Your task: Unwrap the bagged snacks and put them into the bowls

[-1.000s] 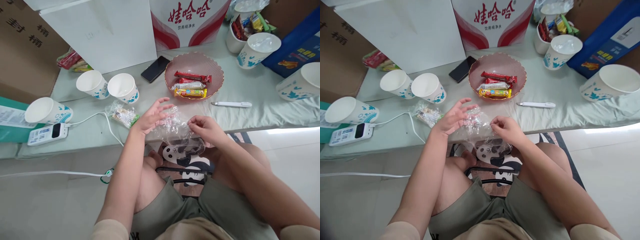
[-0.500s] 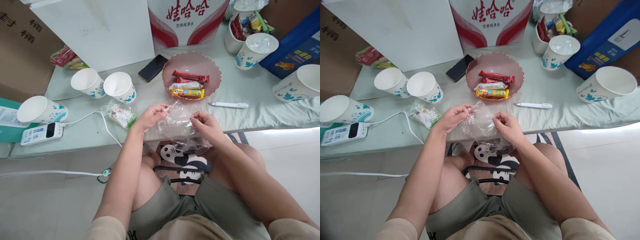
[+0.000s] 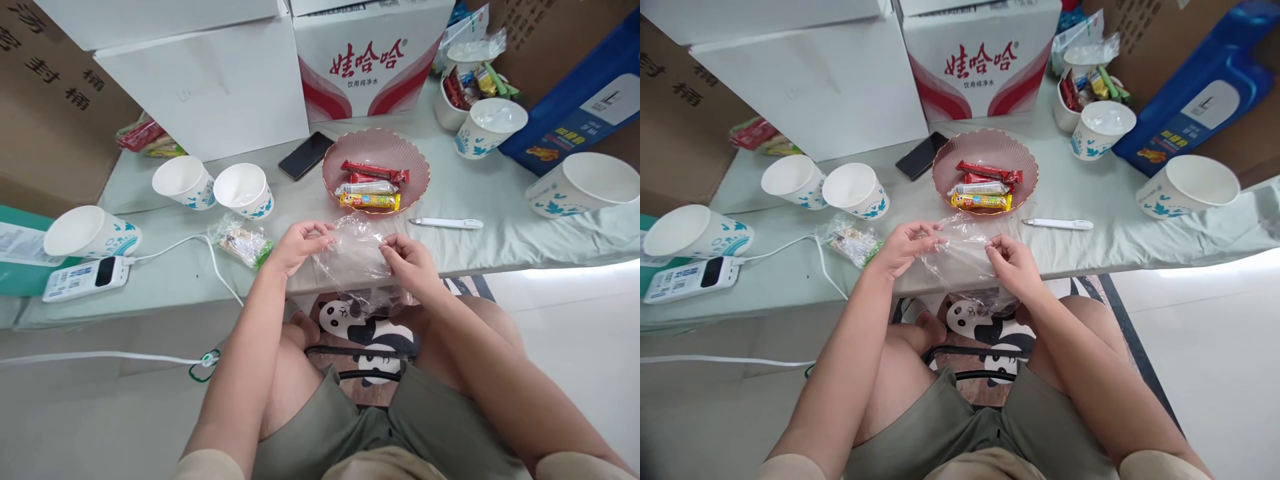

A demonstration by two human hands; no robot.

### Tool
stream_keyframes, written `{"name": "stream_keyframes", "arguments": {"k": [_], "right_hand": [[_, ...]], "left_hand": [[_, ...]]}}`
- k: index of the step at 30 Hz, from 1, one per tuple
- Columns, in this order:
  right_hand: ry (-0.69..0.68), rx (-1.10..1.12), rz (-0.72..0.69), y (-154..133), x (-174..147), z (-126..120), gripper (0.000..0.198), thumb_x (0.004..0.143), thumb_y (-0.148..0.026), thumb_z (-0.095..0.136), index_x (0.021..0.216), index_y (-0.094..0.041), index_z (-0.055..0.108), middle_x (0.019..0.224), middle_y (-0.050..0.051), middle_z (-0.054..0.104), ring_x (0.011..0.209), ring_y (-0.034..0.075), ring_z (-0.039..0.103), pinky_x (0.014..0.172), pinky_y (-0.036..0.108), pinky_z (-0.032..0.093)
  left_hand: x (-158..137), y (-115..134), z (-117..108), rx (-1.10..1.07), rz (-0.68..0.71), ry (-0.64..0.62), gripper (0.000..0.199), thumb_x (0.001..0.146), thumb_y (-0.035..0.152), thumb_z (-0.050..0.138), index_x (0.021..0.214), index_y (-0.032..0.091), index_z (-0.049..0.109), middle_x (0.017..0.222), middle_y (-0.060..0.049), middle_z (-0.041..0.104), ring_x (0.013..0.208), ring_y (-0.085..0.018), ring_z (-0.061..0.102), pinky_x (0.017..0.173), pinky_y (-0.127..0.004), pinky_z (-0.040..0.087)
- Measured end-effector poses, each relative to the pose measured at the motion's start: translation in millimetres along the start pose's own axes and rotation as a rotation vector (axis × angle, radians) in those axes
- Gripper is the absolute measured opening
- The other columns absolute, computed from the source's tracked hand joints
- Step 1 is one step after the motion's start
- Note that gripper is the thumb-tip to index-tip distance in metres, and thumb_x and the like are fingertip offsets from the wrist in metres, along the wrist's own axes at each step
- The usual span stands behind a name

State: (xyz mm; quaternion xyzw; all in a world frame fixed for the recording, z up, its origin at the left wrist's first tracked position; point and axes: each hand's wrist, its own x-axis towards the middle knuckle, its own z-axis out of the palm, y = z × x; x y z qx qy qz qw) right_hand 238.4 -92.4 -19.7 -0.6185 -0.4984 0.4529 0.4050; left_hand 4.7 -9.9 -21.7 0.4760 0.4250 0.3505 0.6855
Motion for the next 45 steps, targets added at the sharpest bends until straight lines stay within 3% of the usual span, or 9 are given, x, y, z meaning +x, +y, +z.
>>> {"name": "stream_keyframes", "arguments": {"k": [4, 9, 16, 22, 25, 31, 35, 40, 45], "right_hand": [[0.018, 0.176, -0.074, 2, -5, 1, 0.021, 0.088, -0.044, 0.059, 0.086, -0.024, 0.051, 0.054, -0.007, 0.055, 0.046, 0.011, 0.053, 0.049, 0.025, 0.043], [0.034, 0.274, -0.141, 4, -12, -3, 0.021, 0.093, -0.044, 0.057, 0.091, -0.025, 0.048, 0.062, -0.007, 0.058, 0.048, 0.010, 0.055, 0.050, 0.025, 0.046], [-0.045, 0.208, -0.161, 15, -11, -12, 0.039, 0.078, -0.043, 0.071, 0.107, -0.024, 0.053, 0.077, -0.003, 0.063, 0.065, 0.014, 0.062, 0.058, 0.027, 0.050], [-0.065, -0.023, -0.108, 14, -5, -16, 0.024, 0.083, -0.044, 0.064, 0.080, -0.021, 0.060, 0.074, 0.003, 0.065, 0.059, 0.015, 0.061, 0.057, 0.029, 0.048], [-0.027, 0.067, -0.137, 8, -4, -17, 0.021, 0.086, -0.044, 0.060, 0.087, -0.023, 0.056, 0.074, 0.001, 0.066, 0.063, 0.017, 0.065, 0.059, 0.030, 0.050], [-0.032, 0.130, -0.184, 4, 3, -18, 0.015, 0.079, -0.035, 0.064, 0.085, -0.025, 0.055, 0.093, 0.003, 0.072, 0.074, 0.018, 0.065, 0.064, 0.031, 0.049], [-0.032, 0.307, -0.101, 7, 8, -15, 0.018, 0.081, -0.038, 0.065, 0.082, -0.025, 0.053, 0.114, 0.004, 0.070, 0.076, 0.016, 0.064, 0.061, 0.029, 0.049], [-0.049, 0.290, -0.198, 9, 9, -14, 0.025, 0.074, -0.039, 0.076, 0.090, -0.027, 0.062, 0.123, 0.005, 0.066, 0.104, 0.023, 0.064, 0.073, 0.033, 0.054], [-0.004, 0.430, -0.060, 16, 12, -12, 0.020, 0.074, -0.031, 0.069, 0.064, -0.022, 0.054, 0.123, 0.004, 0.064, 0.081, 0.017, 0.062, 0.067, 0.034, 0.055]], "left_hand": [[-5, -2, 3, -0.328, 0.105, 0.127, 0.056, 0.063, 0.037, 0.090, 0.109, 0.025, 0.060, 0.117, -0.003, 0.068, 0.091, -0.014, 0.070, 0.077, -0.025, 0.055], [-23, -18, 25, -0.375, -0.013, -0.028, 0.064, 0.061, 0.044, 0.090, 0.115, 0.021, 0.066, 0.133, -0.011, 0.067, 0.129, -0.026, 0.060, 0.101, -0.034, 0.051], [-24, -29, 44, 0.001, 0.030, 0.019, 0.044, 0.068, 0.050, 0.086, 0.085, 0.016, 0.065, 0.087, -0.006, 0.078, 0.076, -0.018, 0.074, 0.075, -0.031, 0.057], [-23, -28, 38, 0.086, 0.081, -0.085, 0.055, 0.069, 0.039, 0.087, 0.115, 0.021, 0.063, 0.093, -0.006, 0.080, 0.087, -0.021, 0.077, 0.076, -0.030, 0.060], [-17, -31, 36, 0.190, 0.046, -0.108, 0.040, 0.071, 0.036, 0.084, 0.104, 0.019, 0.070, 0.086, -0.005, 0.078, 0.075, -0.020, 0.076, 0.065, -0.028, 0.060], [-6, -23, 36, 0.004, 0.044, 0.070, 0.036, 0.069, 0.038, 0.084, 0.093, 0.019, 0.066, 0.065, 0.003, 0.068, 0.056, -0.014, 0.068, 0.053, -0.026, 0.057], [-5, -17, 37, -0.115, 0.061, 0.079, 0.033, 0.067, 0.037, 0.083, 0.090, 0.020, 0.066, 0.063, 0.004, 0.065, 0.053, -0.013, 0.065, 0.046, -0.022, 0.053], [-5, -14, 40, -0.132, 0.114, 0.140, 0.025, 0.061, 0.030, 0.084, 0.071, 0.019, 0.064, 0.070, 0.002, 0.067, 0.057, -0.011, 0.062, 0.047, -0.021, 0.052], [-8, -9, 38, -0.119, 0.071, 0.096, 0.016, 0.066, 0.030, 0.076, 0.069, 0.018, 0.066, 0.064, 0.000, 0.066, 0.062, -0.014, 0.065, 0.057, -0.025, 0.055]]}}
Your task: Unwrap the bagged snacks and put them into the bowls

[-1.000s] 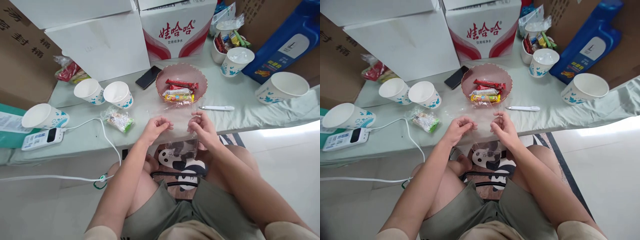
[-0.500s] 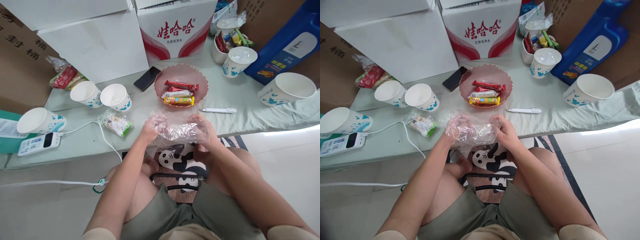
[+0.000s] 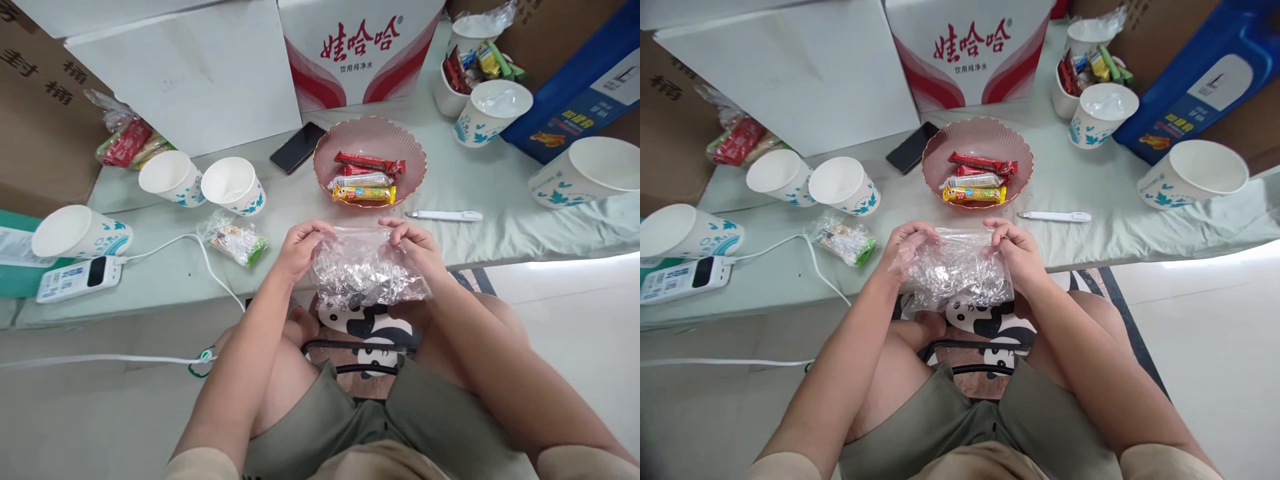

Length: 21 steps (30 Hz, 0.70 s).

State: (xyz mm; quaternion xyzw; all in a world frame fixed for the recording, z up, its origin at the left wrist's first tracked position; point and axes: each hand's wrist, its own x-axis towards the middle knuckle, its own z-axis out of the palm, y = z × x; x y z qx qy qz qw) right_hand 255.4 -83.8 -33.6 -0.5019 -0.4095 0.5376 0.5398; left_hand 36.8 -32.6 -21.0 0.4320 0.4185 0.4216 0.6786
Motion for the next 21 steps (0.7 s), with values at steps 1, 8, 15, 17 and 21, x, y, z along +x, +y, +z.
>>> {"name": "stream_keyframes", "arguments": {"k": [1, 8, 15, 17, 21], "right_hand": [[0.023, 0.020, 0.022, 2, 1, -1, 0.018, 0.073, -0.028, 0.067, 0.063, -0.022, 0.053, 0.123, 0.004, 0.064, 0.081, 0.016, 0.061, 0.069, 0.035, 0.055], [0.074, -0.061, 0.006, 9, 4, -4, 0.019, 0.081, -0.038, 0.055, 0.071, -0.022, 0.056, 0.116, 0.010, 0.063, 0.110, 0.027, 0.062, 0.078, 0.038, 0.056], [-0.073, -0.043, 0.116, 1, -11, 6, 0.087, 0.077, -0.035, 0.076, 0.148, -0.034, 0.025, 0.111, 0.006, 0.068, 0.082, 0.022, 0.071, 0.076, 0.042, 0.061], [-0.077, -0.077, 0.101, -2, -13, 9, 0.089, 0.081, -0.036, 0.074, 0.152, -0.033, 0.020, 0.094, 0.002, 0.069, 0.076, 0.023, 0.070, 0.075, 0.043, 0.060], [0.007, -0.132, 0.014, -4, -16, 10, 0.090, 0.085, -0.039, 0.070, 0.156, -0.035, 0.015, 0.086, -0.001, 0.066, 0.070, 0.020, 0.068, 0.072, 0.041, 0.059]], "left_hand": [[0, 1, -1, -0.002, -0.004, -0.013, 0.014, 0.067, 0.030, 0.073, 0.069, 0.018, 0.067, 0.065, 0.000, 0.066, 0.063, -0.014, 0.065, 0.059, -0.025, 0.056], [4, -3, -9, 0.070, -0.059, -0.055, 0.027, 0.074, 0.043, 0.068, 0.074, 0.016, 0.066, 0.079, -0.004, 0.067, 0.067, -0.012, 0.062, 0.059, -0.024, 0.052], [-1, 0, -10, 0.027, -0.003, -0.107, 0.052, 0.069, 0.031, 0.083, 0.113, 0.025, 0.055, 0.111, -0.003, 0.066, 0.080, -0.015, 0.072, 0.058, -0.020, 0.052], [-5, 1, -11, -0.008, -0.032, -0.143, 0.072, 0.071, 0.032, 0.083, 0.131, 0.032, 0.045, 0.114, -0.004, 0.068, 0.087, -0.017, 0.074, 0.070, -0.025, 0.058], [-11, -3, -12, 0.095, -0.125, -0.273, 0.094, 0.075, 0.029, 0.082, 0.151, 0.035, 0.026, 0.099, -0.004, 0.075, 0.079, -0.016, 0.074, 0.074, -0.028, 0.057]]}}
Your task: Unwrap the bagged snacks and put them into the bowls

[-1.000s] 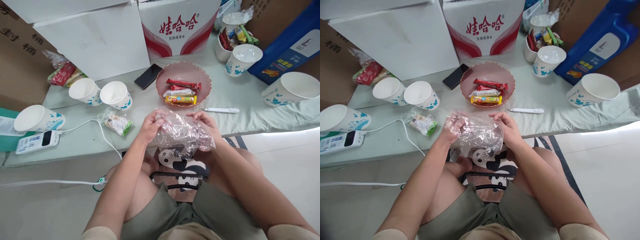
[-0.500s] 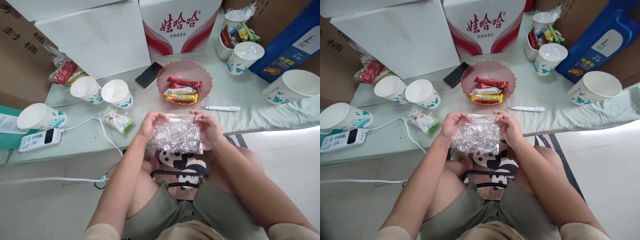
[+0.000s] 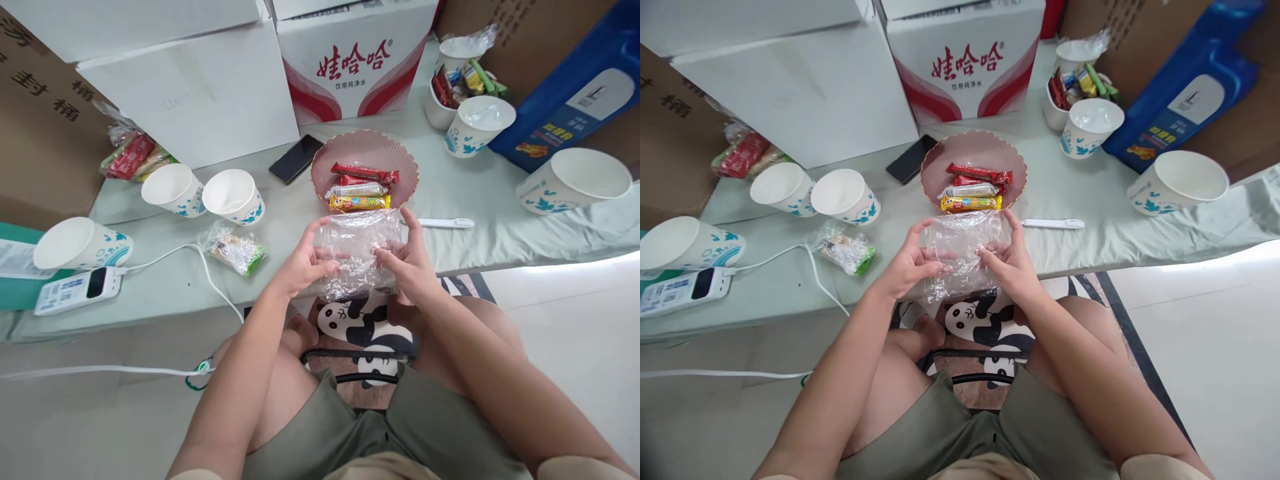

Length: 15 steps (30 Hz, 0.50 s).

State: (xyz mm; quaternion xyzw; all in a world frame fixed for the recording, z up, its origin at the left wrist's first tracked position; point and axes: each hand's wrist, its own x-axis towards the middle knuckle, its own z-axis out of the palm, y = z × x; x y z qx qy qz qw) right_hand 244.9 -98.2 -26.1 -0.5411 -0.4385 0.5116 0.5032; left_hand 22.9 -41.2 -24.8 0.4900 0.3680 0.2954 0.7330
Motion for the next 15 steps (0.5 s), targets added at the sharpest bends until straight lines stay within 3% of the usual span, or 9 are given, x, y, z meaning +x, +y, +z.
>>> {"name": "stream_keyframes", "arguments": {"k": [3, 6, 9, 12, 15], "right_hand": [[-0.059, -0.022, -0.030, 0, -2, -2, 0.095, 0.085, -0.039, 0.070, 0.159, -0.034, 0.011, 0.089, 0.000, 0.069, 0.068, 0.019, 0.066, 0.066, 0.038, 0.058], [-0.150, -0.142, -0.070, 0, -3, -6, 0.064, 0.088, -0.038, 0.065, 0.147, -0.029, 0.044, 0.082, 0.000, 0.069, 0.064, 0.017, 0.063, 0.063, 0.036, 0.056], [-0.191, -0.272, -0.166, -1, -4, -9, 0.033, 0.089, -0.037, 0.062, 0.119, -0.025, 0.068, 0.090, 0.004, 0.072, 0.079, 0.019, 0.068, 0.077, 0.038, 0.057], [-0.201, -0.380, -0.227, -2, -3, -12, 0.043, 0.085, -0.032, 0.066, 0.127, -0.026, 0.066, 0.106, 0.006, 0.073, 0.092, 0.022, 0.068, 0.088, 0.041, 0.056], [-0.152, -0.531, -0.195, 3, -1, -12, 0.049, 0.084, -0.027, 0.063, 0.133, -0.027, 0.064, 0.092, 0.003, 0.071, 0.076, 0.019, 0.064, 0.079, 0.040, 0.057]], "left_hand": [[-1, -4, 2, 0.072, 0.069, 0.093, 0.072, 0.081, 0.032, 0.075, 0.144, 0.029, 0.039, 0.084, 0.000, 0.074, 0.067, -0.012, 0.069, 0.068, -0.025, 0.055], [-1, -2, 3, 0.153, 0.149, 0.145, 0.047, 0.078, 0.034, 0.076, 0.121, 0.023, 0.060, 0.089, -0.002, 0.073, 0.071, -0.012, 0.067, 0.068, -0.024, 0.054], [-2, 3, 5, 0.329, 0.154, 0.120, 0.043, 0.075, 0.028, 0.077, 0.115, 0.020, 0.068, 0.087, -0.002, 0.071, 0.072, -0.012, 0.064, 0.066, -0.023, 0.053], [-2, 3, 5, 0.528, 0.197, 0.167, 0.043, 0.078, 0.024, 0.071, 0.121, 0.021, 0.069, 0.087, -0.002, 0.071, 0.074, -0.013, 0.062, 0.070, -0.025, 0.052], [-1, -2, 3, 0.750, 0.337, 0.248, 0.031, 0.081, 0.021, 0.066, 0.111, 0.023, 0.074, 0.087, -0.002, 0.068, 0.075, -0.014, 0.061, 0.074, -0.027, 0.052]]}}
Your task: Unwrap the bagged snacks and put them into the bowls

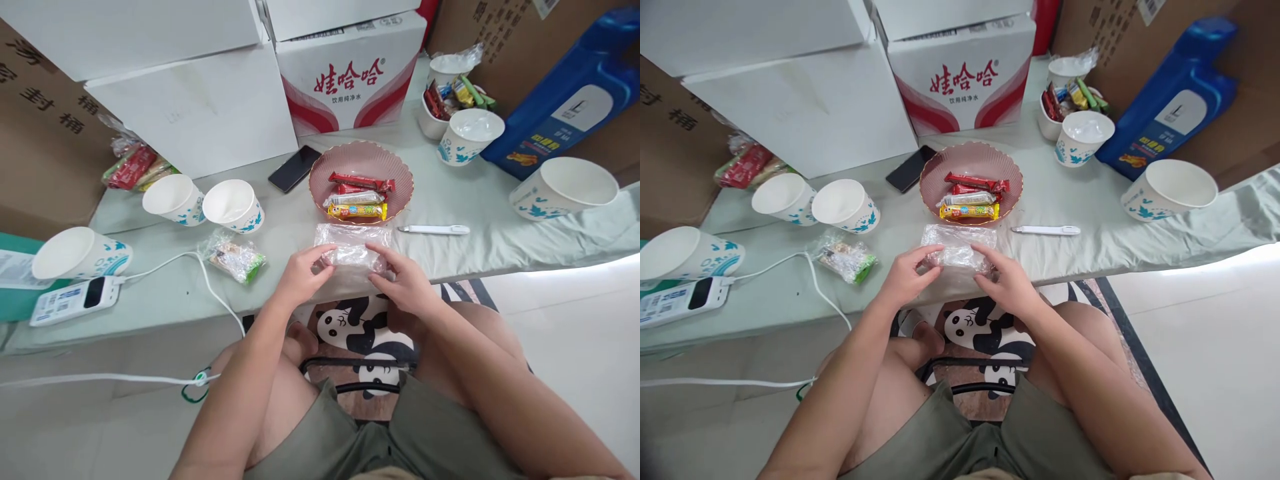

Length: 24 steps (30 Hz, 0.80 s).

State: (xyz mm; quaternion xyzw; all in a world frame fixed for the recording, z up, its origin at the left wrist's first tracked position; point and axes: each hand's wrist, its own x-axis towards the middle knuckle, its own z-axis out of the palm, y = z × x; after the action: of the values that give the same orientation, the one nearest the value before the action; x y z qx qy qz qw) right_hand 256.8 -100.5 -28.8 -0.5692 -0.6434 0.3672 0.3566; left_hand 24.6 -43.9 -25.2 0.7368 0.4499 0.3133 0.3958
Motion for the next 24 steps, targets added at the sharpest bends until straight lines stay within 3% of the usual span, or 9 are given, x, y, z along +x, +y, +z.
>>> {"name": "stream_keyframes", "arguments": {"k": [3, 6, 8, 10, 12, 15, 18, 21, 24], "right_hand": [[0.130, -0.165, -0.029, 3, 1, 5, 0.027, 0.084, -0.028, 0.062, 0.107, -0.026, 0.075, 0.086, 0.006, 0.063, 0.077, 0.021, 0.062, 0.077, 0.041, 0.056], [0.285, -0.227, -0.161, -1, 0, 10, 0.010, 0.081, -0.031, 0.065, 0.083, -0.025, 0.073, 0.113, 0.011, 0.062, 0.113, 0.032, 0.060, 0.097, 0.050, 0.051], [0.225, -0.138, -0.144, -7, -1, 12, 0.012, 0.083, -0.034, 0.063, 0.080, -0.023, 0.067, 0.112, 0.010, 0.065, 0.114, 0.031, 0.061, 0.098, 0.050, 0.049], [0.085, 0.016, 0.013, -13, -1, 13, 0.018, 0.088, -0.039, 0.057, 0.081, -0.022, 0.063, 0.090, 0.006, 0.068, 0.089, 0.025, 0.066, 0.083, 0.043, 0.054], [-0.033, 0.117, 0.163, -18, -2, 12, 0.023, 0.089, -0.044, 0.057, 0.087, -0.022, 0.063, 0.078, 0.003, 0.067, 0.074, 0.021, 0.064, 0.071, 0.037, 0.055], [0.034, 0.127, 0.119, -25, 0, 8, 0.030, 0.082, -0.047, 0.067, 0.098, -0.022, 0.066, 0.105, 0.008, 0.071, 0.099, 0.025, 0.067, 0.084, 0.040, 0.055], [0.022, 0.104, 0.064, -35, 7, 8, 0.036, 0.078, -0.045, 0.073, 0.106, -0.024, 0.065, 0.114, 0.009, 0.071, 0.106, 0.025, 0.067, 0.087, 0.041, 0.055], [-0.238, -0.003, 0.112, -48, 22, 17, 0.022, 0.077, -0.041, 0.072, 0.086, -0.021, 0.065, 0.074, 0.002, 0.067, 0.067, 0.018, 0.062, 0.060, 0.032, 0.050], [-0.176, 0.023, 0.082, -61, 39, 29, 0.022, 0.082, -0.041, 0.063, 0.075, -0.020, 0.059, 0.060, -0.002, 0.055, 0.054, 0.012, 0.050, 0.051, 0.027, 0.040]], "left_hand": [[-2, -4, 2, 0.133, 0.112, 0.099, 0.018, 0.082, 0.019, 0.064, 0.093, 0.023, 0.078, 0.087, -0.004, 0.059, 0.079, -0.016, 0.060, 0.075, -0.030, 0.052], [-4, -2, 2, 0.153, 0.152, 0.232, 0.008, 0.077, 0.018, 0.067, 0.078, 0.021, 0.075, 0.116, -0.010, 0.055, 0.116, -0.025, 0.057, 0.096, -0.039, 0.050], [-5, 0, 0, 0.049, 0.133, 0.251, 0.002, 0.076, 0.021, 0.069, 0.076, 0.020, 0.070, 0.132, -0.011, 0.053, 0.133, -0.029, 0.048, 0.106, -0.043, 0.045], [-3, 0, -2, -0.164, 0.041, 0.231, 0.010, 0.080, 0.028, 0.068, 0.087, 0.021, 0.065, 0.122, -0.011, 0.062, 0.120, -0.026, 0.059, 0.098, -0.040, 0.049], [-1, -2, -5, -0.390, -0.097, 0.210, 0.024, 0.083, 0.033, 0.066, 0.103, 0.023, 0.059, 0.099, -0.005, 0.069, 0.086, -0.017, 0.066, 0.079, -0.032, 0.053], [1, -6, -10, -0.536, -0.197, 0.109, 0.040, 0.081, 0.034, 0.070, 0.116, 0.023, 0.053, 0.084, 0.001, 0.068, 0.060, -0.009, 0.056, 0.061, -0.024, 0.046], [1, -4, -15, -0.556, -0.169, -0.056, 0.044, 0.077, 0.031, 0.075, 0.117, 0.022, 0.057, 0.081, 0.001, 0.067, 0.059, -0.008, 0.055, 0.058, -0.021, 0.042], [1, 2, -20, -0.702, -0.165, -0.019, 0.057, 0.072, 0.033, 0.081, 0.122, 0.024, 0.057, 0.091, -0.001, 0.070, 0.069, -0.009, 0.061, 0.065, -0.022, 0.047], [1, 4, -25, -0.866, -0.241, -0.037, 0.056, 0.069, 0.040, 0.083, 0.116, 0.022, 0.059, 0.100, -0.004, 0.071, 0.081, -0.012, 0.066, 0.071, -0.024, 0.051]]}}
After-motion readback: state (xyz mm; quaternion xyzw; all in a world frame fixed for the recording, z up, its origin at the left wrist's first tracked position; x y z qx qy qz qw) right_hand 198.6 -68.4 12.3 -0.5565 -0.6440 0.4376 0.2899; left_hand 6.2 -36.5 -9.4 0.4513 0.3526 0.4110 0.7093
